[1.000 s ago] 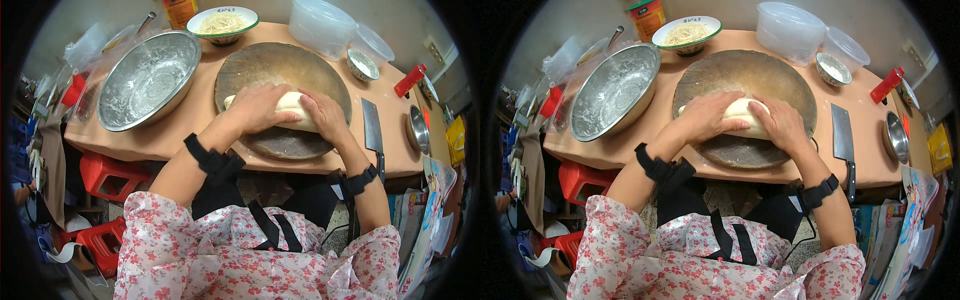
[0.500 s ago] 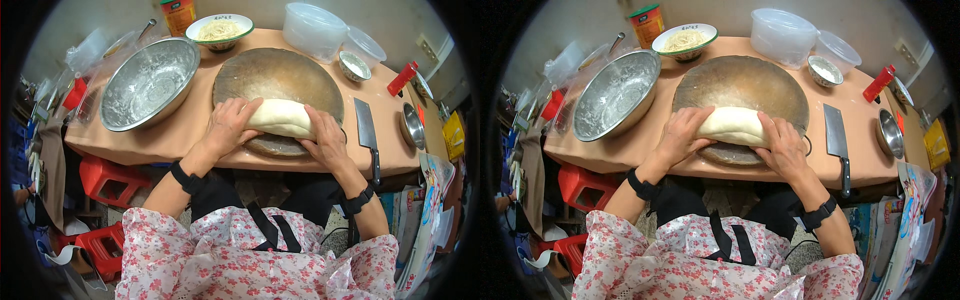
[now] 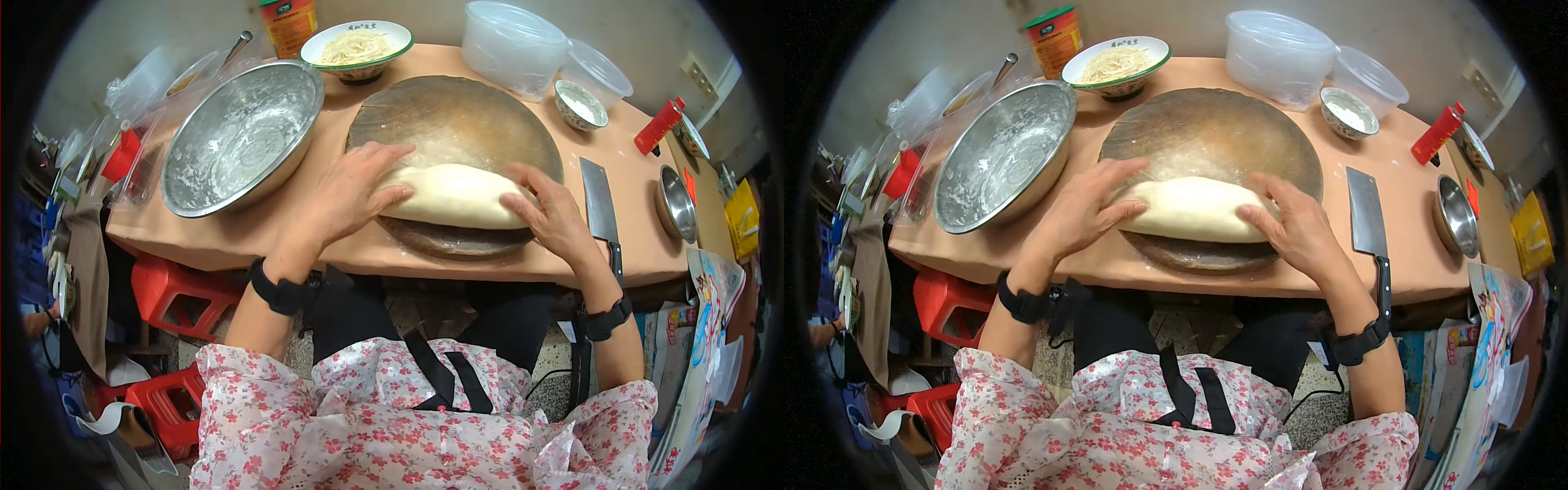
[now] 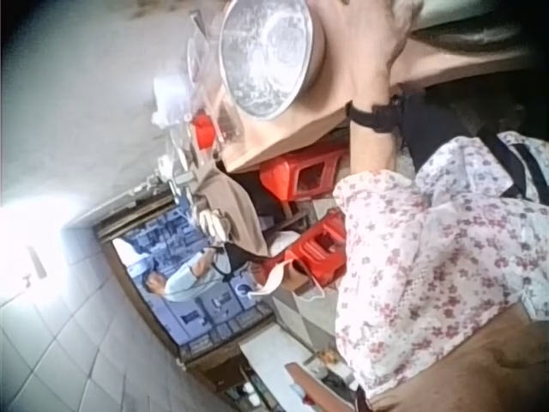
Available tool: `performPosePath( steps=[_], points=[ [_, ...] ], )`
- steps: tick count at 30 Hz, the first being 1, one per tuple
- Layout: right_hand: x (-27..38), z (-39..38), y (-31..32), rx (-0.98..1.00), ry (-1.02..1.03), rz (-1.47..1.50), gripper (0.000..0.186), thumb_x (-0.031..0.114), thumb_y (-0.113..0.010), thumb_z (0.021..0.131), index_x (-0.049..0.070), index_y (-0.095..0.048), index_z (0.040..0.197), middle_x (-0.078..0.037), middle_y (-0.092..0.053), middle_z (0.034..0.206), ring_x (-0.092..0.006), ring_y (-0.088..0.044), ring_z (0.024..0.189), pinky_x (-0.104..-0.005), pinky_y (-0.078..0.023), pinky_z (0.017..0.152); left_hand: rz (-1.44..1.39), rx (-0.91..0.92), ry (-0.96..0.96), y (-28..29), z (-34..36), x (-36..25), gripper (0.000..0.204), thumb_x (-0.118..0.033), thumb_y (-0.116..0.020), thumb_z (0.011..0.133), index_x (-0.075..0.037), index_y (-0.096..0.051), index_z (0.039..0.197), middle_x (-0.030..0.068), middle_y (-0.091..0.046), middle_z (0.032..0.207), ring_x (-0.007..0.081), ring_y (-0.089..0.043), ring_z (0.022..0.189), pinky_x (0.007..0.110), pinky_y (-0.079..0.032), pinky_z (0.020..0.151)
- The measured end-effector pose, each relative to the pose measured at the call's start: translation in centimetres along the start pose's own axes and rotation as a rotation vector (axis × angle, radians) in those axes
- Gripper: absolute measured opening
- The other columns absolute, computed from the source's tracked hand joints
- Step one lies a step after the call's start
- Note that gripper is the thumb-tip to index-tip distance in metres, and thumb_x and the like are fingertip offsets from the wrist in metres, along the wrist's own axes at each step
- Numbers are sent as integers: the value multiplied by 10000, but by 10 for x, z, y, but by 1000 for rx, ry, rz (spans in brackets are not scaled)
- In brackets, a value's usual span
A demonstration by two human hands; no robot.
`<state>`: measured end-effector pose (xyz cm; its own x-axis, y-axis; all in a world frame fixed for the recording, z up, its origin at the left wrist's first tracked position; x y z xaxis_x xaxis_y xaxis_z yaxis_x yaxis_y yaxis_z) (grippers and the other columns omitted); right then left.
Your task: Kneading and shaping dough on a wooden board.
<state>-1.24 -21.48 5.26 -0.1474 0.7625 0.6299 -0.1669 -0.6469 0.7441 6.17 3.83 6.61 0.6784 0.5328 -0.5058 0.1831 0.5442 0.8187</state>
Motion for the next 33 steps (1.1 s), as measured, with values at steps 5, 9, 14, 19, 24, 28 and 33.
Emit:
performPosePath(
  steps=[5, 9, 14, 19, 24, 28, 33],
  points=[
    [51, -29, -27, -71, 428, -502, 669, 404, -703, 824, 169, -486, 1411, -132, -453, 1440, -341, -445, 1294, -502, -345, 1018, 328, -36, -268, -43, -31, -37, 802, -394, -758, 772, -175, -424, 1467, 124, -371, 1520, 327, -341, 1410, 610, -263, 1084],
    [51, -29, -47, -142, 433, -614, 759, 424, -717, 801, 213, -419, 1467, -120, -403, 1474, -348, -396, 1330, -536, -336, 1014, 434, -47, -290, -57, -28, -36, 999, -467, -785, 704, -167, -302, 1526, 103, -285, 1570, 364, -253, 1443, 675, -221, 1075],
    [31, 16, -38, -138, 430, -518, 757, 447, -710, 814, 210, -412, 1469, -120, -444, 1435, -347, -443, 1285, -508, -370, 999, 347, 81, -181, -48, 18, -18, 1047, -517, -787, 700, -198, -252, 1541, 119, -295, 1557, 389, -316, 1398, 664, -237, 1076],
    [10, 54, -32, -6, 287, -324, 777, 494, -733, 788, 209, -433, 1447, -144, -525, 1347, -358, -532, 1190, -487, -450, 950, 216, 187, -83, -42, 61, 3, 928, -420, -810, 721, -293, -331, 1505, 123, -482, 1413, 347, -430, 1321, 510, -325, 1087],
    [7, 49, -31, 28, 181, -318, 829, 311, -831, 714, 176, -432, 1427, -155, -576, 1167, -378, -557, 1086, -471, -462, 918, 198, 54, -77, -44, 56, 8, 829, -299, -816, 732, -266, -410, 1454, 106, -578, 1180, 333, -530, 1142, 473, -413, 945],
    [10, 35, -29, -97, 258, -363, 779, 294, -842, 703, 220, -482, 1390, -116, -568, 1036, -336, -596, 985, -465, -500, 827, 238, -111, -167, -42, 42, 5, 763, -235, -815, 719, -211, -471, 1400, 95, -592, 991, 333, -570, 960, 449, -428, 812],
    [26, 2, -30, -54, 330, -397, 772, 226, -844, 672, 194, -496, 1361, -111, -561, 994, -322, -600, 955, -436, -504, 788, 265, -78, -202, -42, 5, -10, 756, -232, -811, 704, -173, -487, 1384, 92, -597, 975, 320, -577, 938, 430, -413, 808]
  ],
)
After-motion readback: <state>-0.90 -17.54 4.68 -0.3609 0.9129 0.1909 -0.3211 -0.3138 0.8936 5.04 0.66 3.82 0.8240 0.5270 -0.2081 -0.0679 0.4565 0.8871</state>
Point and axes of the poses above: each hand's wrist, its own z-axis towards the middle knuckle, its own y-axis out of the back of the hand, x = y × z, the point moved 6 cm from there along z, towards the middle knuckle
